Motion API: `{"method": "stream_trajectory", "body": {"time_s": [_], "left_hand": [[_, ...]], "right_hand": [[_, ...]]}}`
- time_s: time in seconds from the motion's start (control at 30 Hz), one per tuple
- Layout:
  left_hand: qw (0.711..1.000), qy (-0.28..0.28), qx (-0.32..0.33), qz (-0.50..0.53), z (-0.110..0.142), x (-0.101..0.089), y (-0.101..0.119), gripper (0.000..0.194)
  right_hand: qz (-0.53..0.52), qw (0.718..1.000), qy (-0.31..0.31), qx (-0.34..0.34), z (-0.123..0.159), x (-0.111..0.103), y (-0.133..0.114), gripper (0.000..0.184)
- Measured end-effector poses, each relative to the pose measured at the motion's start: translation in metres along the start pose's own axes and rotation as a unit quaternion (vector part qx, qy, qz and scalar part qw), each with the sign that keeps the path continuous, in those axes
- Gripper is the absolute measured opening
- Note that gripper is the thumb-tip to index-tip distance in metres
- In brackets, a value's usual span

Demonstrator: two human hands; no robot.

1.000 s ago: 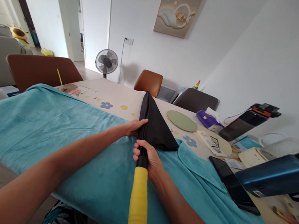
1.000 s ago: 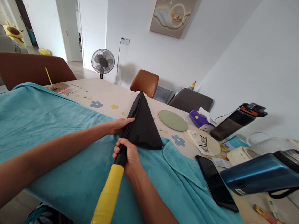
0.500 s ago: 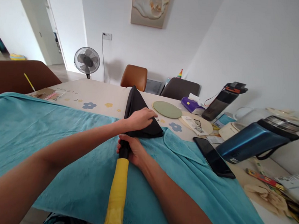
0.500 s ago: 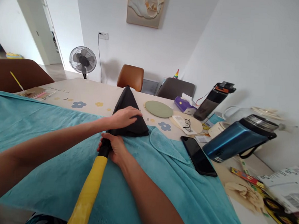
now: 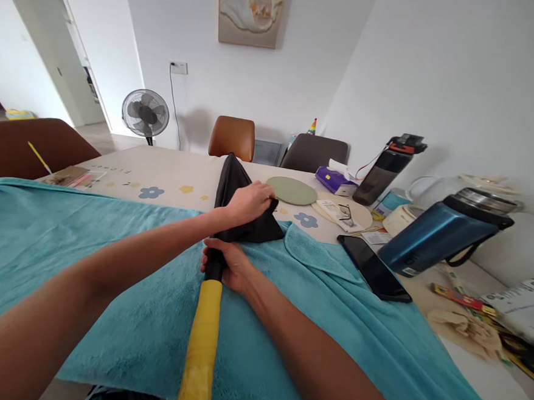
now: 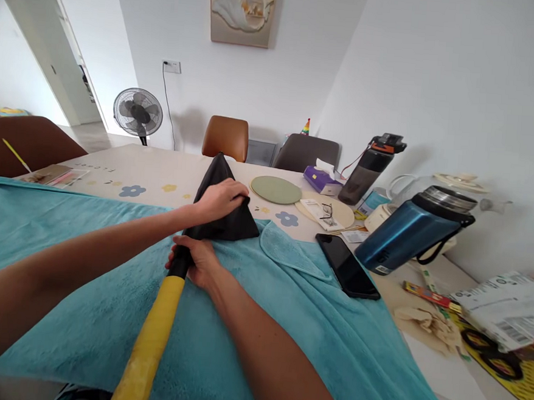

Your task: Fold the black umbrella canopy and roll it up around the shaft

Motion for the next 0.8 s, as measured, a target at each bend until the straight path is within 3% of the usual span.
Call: {"method": "stream_trajectory", "body": {"time_s": [0.13,0.2,0.3,0.43,0.53,0.8], "left_hand": [[0.991,0.123,-0.048,0.009,0.023,-0.053,-0.028,0.022],[0.979,0.177,-0.105,0.008,0.045,-0.077,-0.05,0.022],[0.956,0.219,-0.182,0.07,0.086,-0.098,-0.084,0.019],[0.891,0.22,-0.278,0.284,0.134,-0.089,-0.125,0.015],[0.851,0.199,-0.315,0.37,0.15,-0.072,-0.14,0.015],[0.844,0.176,-0.328,0.385,0.152,-0.067,-0.142,0.013]], "right_hand": [[0.004,1.0,0.002,0.008,-0.002,-0.003,0.001,0.01],[0.002,1.0,0.001,0.001,-0.003,-0.004,0.0,0.011],[0.005,1.0,0.002,0.0,-0.003,-0.003,0.0,0.01],[0.006,1.0,0.017,0.007,-0.001,-0.001,0.0,0.012],[0.002,1.0,0.021,0.006,0.001,0.0,-0.001,0.012],[-0.048,0.999,0.016,0.0,0.003,0.0,-0.004,0.01]]}}
Point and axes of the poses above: each hand's wrist, its own z-axis away from the middle knuckle, its own x-axis out of the palm, y = z × x, the point moved 5 cm from there along -z, towards the middle knuckle, and after that the axes turned 3 degrees about x, right-handed, at the moved point
